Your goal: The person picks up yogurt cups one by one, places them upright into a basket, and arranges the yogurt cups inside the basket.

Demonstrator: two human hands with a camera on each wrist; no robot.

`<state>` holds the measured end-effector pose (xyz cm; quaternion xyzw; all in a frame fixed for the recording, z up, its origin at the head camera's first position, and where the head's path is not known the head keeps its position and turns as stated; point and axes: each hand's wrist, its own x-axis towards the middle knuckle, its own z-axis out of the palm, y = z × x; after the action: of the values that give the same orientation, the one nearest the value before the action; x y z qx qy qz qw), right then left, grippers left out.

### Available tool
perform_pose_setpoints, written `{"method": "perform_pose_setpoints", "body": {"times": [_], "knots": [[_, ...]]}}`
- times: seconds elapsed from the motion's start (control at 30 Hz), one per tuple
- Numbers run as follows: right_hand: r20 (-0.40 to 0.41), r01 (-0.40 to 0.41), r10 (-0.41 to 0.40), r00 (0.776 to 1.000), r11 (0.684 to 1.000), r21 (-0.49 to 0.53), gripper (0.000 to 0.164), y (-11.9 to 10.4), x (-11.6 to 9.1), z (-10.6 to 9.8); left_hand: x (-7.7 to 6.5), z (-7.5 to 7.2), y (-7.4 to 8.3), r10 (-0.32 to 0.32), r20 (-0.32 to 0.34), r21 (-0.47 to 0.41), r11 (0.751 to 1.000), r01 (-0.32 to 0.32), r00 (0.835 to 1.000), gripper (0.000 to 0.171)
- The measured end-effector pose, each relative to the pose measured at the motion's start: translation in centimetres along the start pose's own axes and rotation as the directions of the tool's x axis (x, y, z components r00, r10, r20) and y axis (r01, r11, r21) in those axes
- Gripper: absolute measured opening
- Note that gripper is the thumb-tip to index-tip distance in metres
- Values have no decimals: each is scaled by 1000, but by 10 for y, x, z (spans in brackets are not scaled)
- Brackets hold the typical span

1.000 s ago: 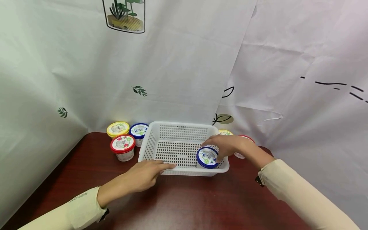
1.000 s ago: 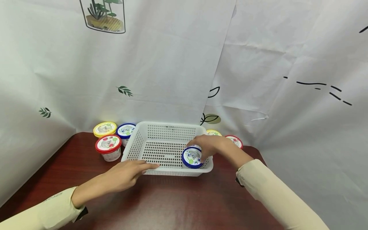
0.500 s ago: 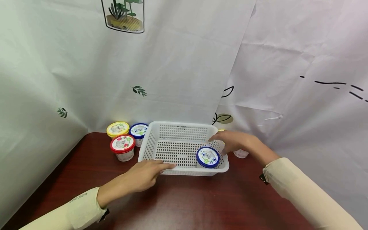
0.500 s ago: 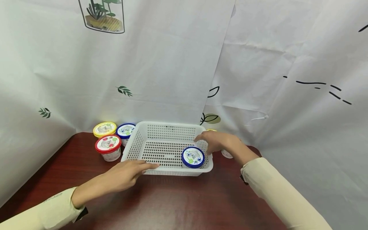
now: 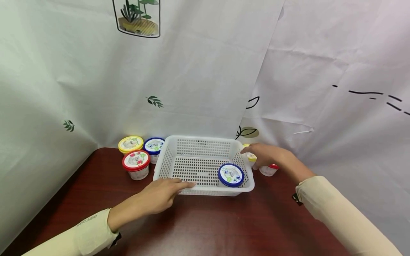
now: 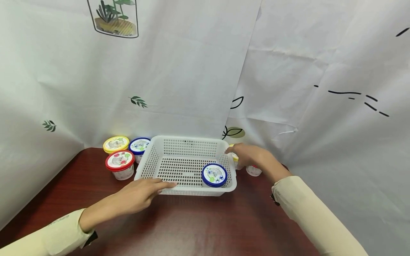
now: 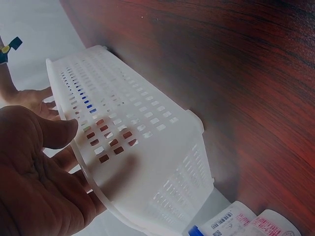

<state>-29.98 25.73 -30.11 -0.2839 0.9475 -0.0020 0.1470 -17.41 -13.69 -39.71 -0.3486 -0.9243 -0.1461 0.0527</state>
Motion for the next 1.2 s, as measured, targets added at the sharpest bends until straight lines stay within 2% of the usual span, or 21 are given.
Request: {"method": "perform_pose_setpoints", "body": {"times": [0.27, 0.63, 0.9, 1.2], "knots": [[-30, 12, -12, 999, 1000, -1, 58, 14, -3, 2, -1, 0, 0, -2, -2, 2, 1000, 2, 1000, 63], [-48, -34, 33, 998, 999, -17, 64, 38, -7, 6, 0, -1, 0, 7, -9, 0, 1000, -7, 1000, 61], [-39, -134, 134, 990, 991, 6, 74, 51, -8, 11, 0, 0, 0, 2, -1, -6, 1000, -2, 1000, 62], [-45, -209, 211, 976, 976, 53, 81, 63, -11, 19, 0, 1, -2, 19, -16, 4, 1000, -19, 1000, 64]]}}
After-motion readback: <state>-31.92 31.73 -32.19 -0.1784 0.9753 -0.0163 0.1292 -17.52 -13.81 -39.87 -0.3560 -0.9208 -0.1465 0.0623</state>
